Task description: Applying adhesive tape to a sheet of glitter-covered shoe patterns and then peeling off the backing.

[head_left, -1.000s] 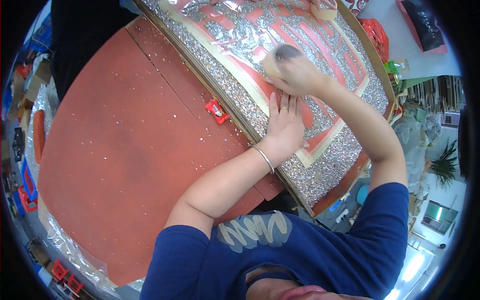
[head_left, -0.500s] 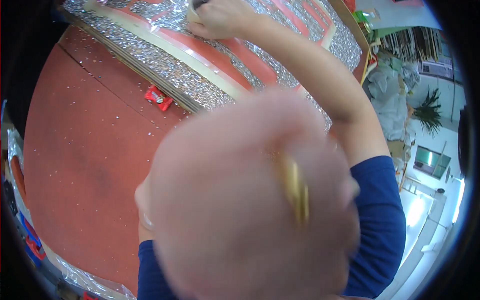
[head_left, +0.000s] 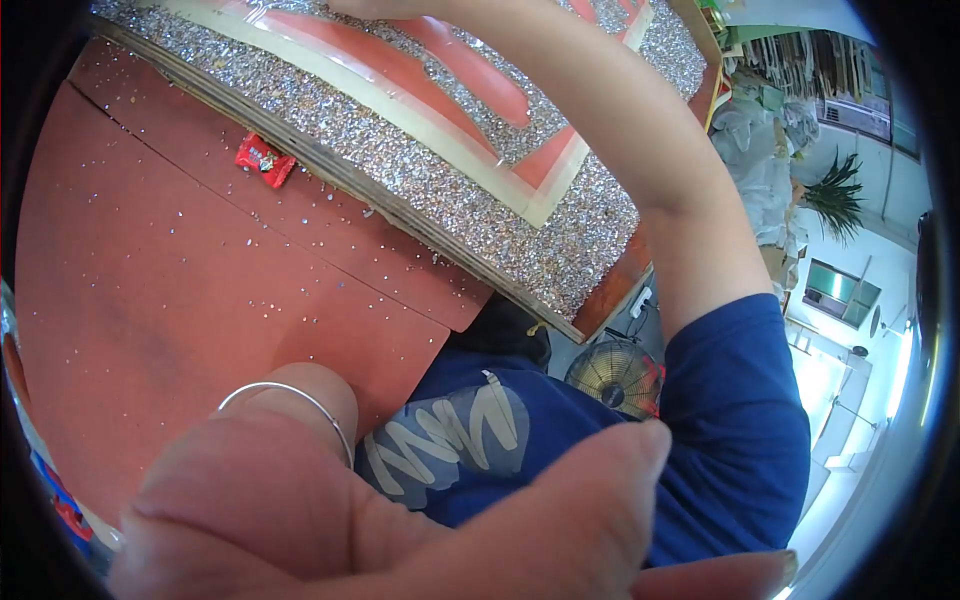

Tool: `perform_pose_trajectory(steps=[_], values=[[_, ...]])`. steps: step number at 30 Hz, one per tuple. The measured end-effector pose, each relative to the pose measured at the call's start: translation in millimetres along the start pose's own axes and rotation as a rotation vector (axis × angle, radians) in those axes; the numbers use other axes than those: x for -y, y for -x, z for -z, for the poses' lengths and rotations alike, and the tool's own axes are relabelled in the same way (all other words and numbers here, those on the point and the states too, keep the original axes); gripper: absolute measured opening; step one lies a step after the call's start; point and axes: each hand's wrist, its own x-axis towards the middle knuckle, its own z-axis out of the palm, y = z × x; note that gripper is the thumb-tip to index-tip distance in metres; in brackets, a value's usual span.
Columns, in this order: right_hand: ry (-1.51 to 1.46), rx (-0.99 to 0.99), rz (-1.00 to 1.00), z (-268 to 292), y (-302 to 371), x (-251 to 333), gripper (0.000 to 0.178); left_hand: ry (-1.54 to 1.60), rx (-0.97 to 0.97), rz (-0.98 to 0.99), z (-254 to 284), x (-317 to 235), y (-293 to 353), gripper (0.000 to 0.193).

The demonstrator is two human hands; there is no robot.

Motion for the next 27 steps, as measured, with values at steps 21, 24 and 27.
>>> perform_pose_trajectory(steps=[21,24,27], values=[[0.031,0.091,0.075,-29,99,-31,0.027,-0.501,0.119,0.127,-49,108,-47,0.028],[-0.032,0.101,0.248,-10,175,-24,0.024,-0.596,0.208,0.209,-61,120,-49,0.018],[-0.033,0.136,0.221,-15,173,-23,0.033,-0.56,0.256,0.241,-59,115,-52,0.019]])
